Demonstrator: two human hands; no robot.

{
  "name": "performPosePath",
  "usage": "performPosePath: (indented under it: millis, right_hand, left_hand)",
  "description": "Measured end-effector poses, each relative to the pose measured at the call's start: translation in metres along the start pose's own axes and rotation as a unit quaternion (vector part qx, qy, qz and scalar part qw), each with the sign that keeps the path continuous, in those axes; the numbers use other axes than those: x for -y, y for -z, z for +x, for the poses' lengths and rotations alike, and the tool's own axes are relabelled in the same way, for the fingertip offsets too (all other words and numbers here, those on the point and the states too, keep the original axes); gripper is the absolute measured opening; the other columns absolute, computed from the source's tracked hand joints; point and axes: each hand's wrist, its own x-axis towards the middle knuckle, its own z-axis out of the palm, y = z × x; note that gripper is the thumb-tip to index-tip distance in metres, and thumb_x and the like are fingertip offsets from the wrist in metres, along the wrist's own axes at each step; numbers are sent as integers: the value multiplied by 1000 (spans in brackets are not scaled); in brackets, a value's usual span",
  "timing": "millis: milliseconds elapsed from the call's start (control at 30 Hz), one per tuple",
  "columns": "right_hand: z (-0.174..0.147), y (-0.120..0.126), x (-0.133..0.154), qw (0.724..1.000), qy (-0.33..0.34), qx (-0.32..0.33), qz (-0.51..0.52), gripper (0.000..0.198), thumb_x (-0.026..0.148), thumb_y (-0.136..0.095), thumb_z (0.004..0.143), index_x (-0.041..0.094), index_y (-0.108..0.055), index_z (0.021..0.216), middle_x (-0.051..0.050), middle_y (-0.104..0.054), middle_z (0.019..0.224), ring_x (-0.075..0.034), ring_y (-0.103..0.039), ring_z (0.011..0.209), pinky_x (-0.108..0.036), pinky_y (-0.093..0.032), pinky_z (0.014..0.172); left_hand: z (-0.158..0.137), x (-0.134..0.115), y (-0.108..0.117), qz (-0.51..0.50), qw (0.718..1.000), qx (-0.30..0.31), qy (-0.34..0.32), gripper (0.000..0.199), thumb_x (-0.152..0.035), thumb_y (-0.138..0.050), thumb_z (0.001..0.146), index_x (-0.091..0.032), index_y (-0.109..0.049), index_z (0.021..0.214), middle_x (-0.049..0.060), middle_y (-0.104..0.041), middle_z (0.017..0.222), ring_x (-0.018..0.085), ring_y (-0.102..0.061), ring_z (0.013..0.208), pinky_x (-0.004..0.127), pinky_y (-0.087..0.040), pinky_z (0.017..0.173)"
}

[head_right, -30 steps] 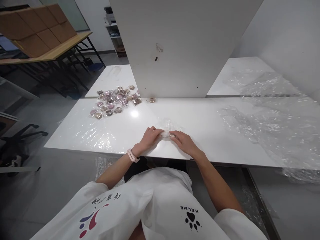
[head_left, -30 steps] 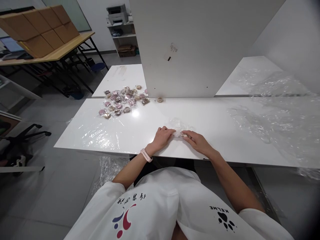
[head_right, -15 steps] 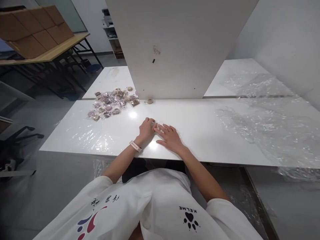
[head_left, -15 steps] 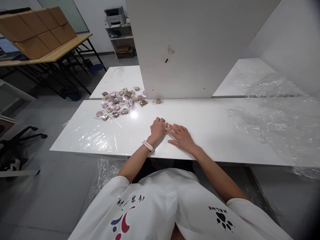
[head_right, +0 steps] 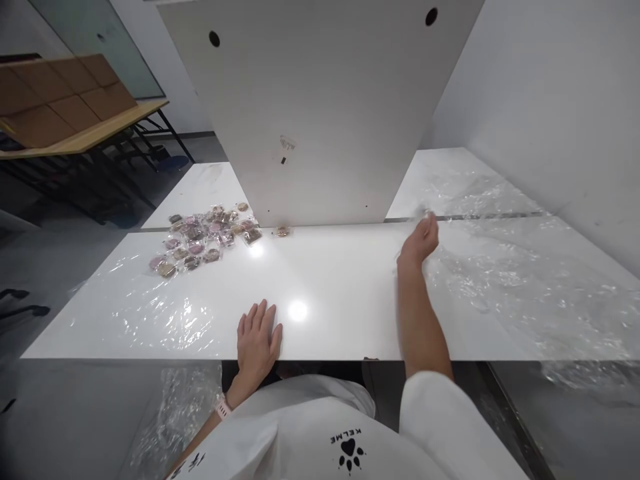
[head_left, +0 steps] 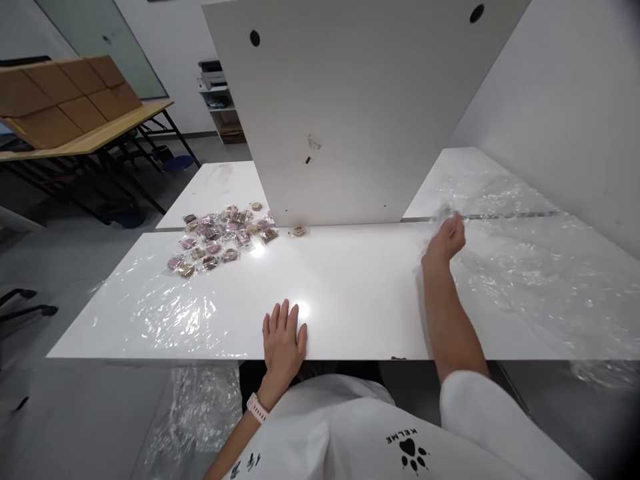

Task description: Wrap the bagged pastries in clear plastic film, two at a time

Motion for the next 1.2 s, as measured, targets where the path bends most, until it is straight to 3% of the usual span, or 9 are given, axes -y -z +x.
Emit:
performPosePath:
  millis: [100, 200, 300, 433, 633, 800, 900, 1033, 1200]
  right_hand:
    - [65, -6, 2, 994, -41, -71, -69, 63, 36, -15, 104, 1, -26, 155, -33, -28, 153, -37, -25, 142, -60, -15, 113]
    - [81, -32, -2, 984, -23, 53, -171, 51, 30, -37, 99, 7, -50, 142, -27, -39, 150, -34, -36, 136, -58, -25, 111]
    - [60, -53, -14, 961, 15, 145, -234, 51, 22, -41, 94, 5, -51, 140, -25, -35, 155, -31, -32, 142, -53, -26, 114]
    - [3, -33, -30, 958, 86, 84, -260, 59, 22, -40, 94, 11, -36, 152, -19, -18, 164, -30, -13, 151, -55, -17, 118]
    - [-94, 50, -56, 948, 71, 29, -309, 41, 29, -38, 95, 13, -67, 118, -25, -59, 123, -37, -49, 118, -56, -39, 95]
    - [-148, 51, -31, 972, 67, 89, -207, 35, 27, -36, 93, 17, -70, 95, -15, -63, 98, -28, -56, 92, -46, -47, 83]
    - [-153, 47, -10, 979, 81, 77, -170, 34, 33, -38, 96, 18, -68, 103, -15, -62, 106, -30, -53, 103, -49, -44, 92]
    - [-118, 63, -12, 976, -25, -34, -214, 53, 51, -35, 99, 10, -60, 121, -27, -52, 127, -41, -37, 126, -65, -28, 102]
    - [-117, 62, -14, 980, -40, 68, -182, 46, 49, -31, 100, 17, -63, 92, -21, -60, 98, -35, -52, 105, -57, -42, 92]
  left_hand:
    - [5, -2, -1, 7, 1000, -11, -4, 43, -31, -50, 96, -22, -56, 138, 12, -51, 150, 35, -43, 142, 57, -31, 117]
    - [4, -1, -1, 0, 1000, -19, -6, 45, -30, -52, 95, -23, -55, 140, 11, -51, 150, 34, -43, 142, 56, -31, 117]
    - [3, 0, -2, -2, 1000, -23, -6, 46, -29, -53, 94, -24, -55, 140, 11, -51, 150, 34, -44, 141, 56, -32, 117]
    - [3, 0, -1, -2, 1000, -20, -3, 47, -29, -53, 94, -26, -54, 140, 9, -51, 150, 34, -43, 142, 56, -31, 117]
    - [5, -2, 0, -15, 1000, -10, 7, 44, -32, -51, 95, -23, -57, 138, 12, -51, 150, 35, -41, 143, 57, -29, 118]
    - [7, -1, 0, -46, 999, -4, 17, 42, -35, -50, 96, -22, -59, 135, 13, -52, 149, 36, -41, 142, 58, -27, 118]
    - [7, 2, 1, -53, 998, 9, 11, 40, -36, -48, 97, -21, -60, 132, 13, -52, 149, 35, -41, 143, 57, -27, 118]
    - [4, 6, 1, -62, 998, 20, -8, 41, -36, -47, 98, -20, -60, 133, 14, -51, 149, 35, -38, 144, 58, -24, 119]
    - [4, 5, 2, -90, 996, 18, 9, 39, -37, -48, 97, -21, -61, 130, 14, -51, 149, 36, -38, 144, 59, -24, 119]
